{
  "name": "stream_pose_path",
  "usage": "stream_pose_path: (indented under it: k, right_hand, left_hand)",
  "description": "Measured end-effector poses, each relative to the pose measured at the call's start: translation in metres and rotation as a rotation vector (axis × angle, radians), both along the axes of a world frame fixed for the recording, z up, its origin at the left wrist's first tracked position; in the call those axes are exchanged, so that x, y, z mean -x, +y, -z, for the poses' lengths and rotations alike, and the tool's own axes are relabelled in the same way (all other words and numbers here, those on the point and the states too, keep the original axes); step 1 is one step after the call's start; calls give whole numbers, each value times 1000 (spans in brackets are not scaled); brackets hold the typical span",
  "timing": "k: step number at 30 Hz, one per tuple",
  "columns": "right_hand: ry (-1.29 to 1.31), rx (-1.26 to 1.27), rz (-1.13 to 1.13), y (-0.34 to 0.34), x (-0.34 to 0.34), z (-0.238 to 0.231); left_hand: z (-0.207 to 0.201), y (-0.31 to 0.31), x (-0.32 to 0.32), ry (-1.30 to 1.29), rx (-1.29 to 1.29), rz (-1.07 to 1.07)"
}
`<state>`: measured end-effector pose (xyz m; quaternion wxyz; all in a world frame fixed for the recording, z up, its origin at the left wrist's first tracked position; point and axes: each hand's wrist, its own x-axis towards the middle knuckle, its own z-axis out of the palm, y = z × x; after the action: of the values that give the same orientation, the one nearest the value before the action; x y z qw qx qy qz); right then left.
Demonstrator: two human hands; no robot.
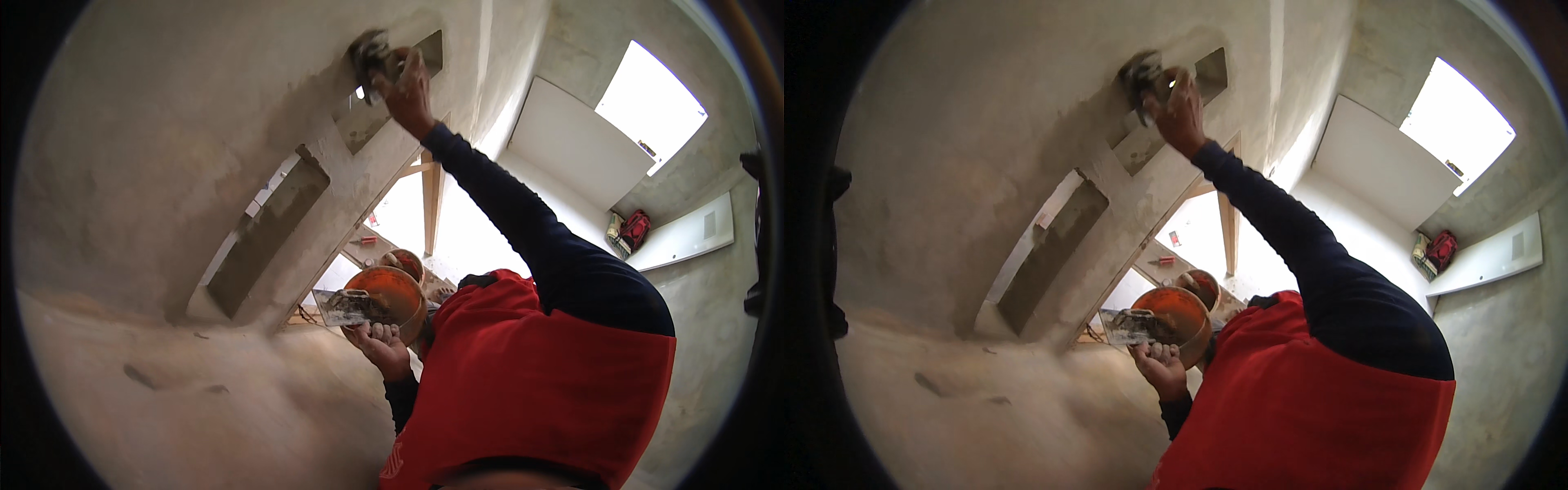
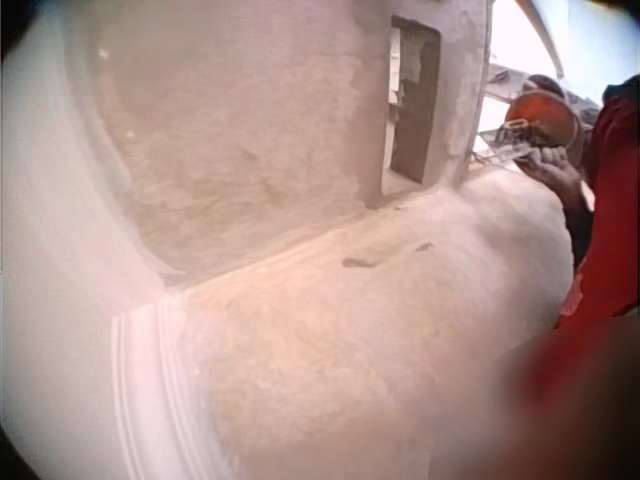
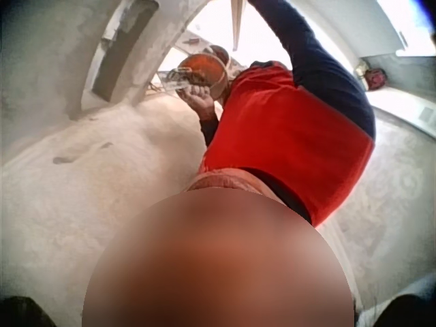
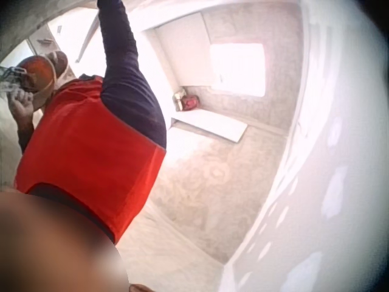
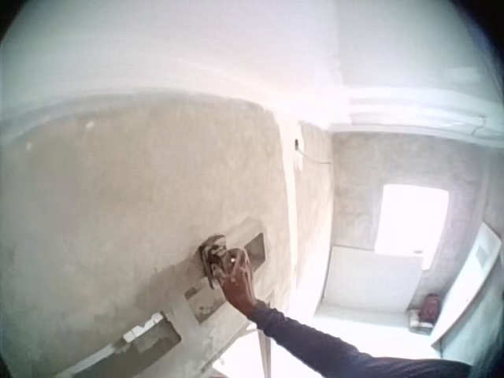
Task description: The person applies plaster to a ceiling using a trowel and hawk. They repeatedly scoop plaster from the hawk and smooth it onto the ceiling surface, working across multiple sections.
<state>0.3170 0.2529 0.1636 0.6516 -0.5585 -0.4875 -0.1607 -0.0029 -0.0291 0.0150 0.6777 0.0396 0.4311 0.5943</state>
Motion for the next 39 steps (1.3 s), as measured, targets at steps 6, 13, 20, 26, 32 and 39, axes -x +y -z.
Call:
stream_pose_path:
  k: [6,13,20,26,32,39]
  right_hand:
    - [301,-19,105,3,-21,-14]
    - [81,-46,59,7,4,-20]
    - [74,53,13,-8,14,-15]
    - [-42,-140,77,1,23,-22]
    - [-123,61,-7,-13,38,-8]
    - [71,-79,88,-3,17,-31]
  left_hand:
    - [-2,0,0,-7,30,-4]
    - [-7,0,-2,-1,1,3]
    - [-9,1,-2,-7,16,-6]
    - [-12,0,-2,-30,37,-12]
    - [-16,2,-3,14,19,-18]
    - [-13,0,-2,-12,16,-2]
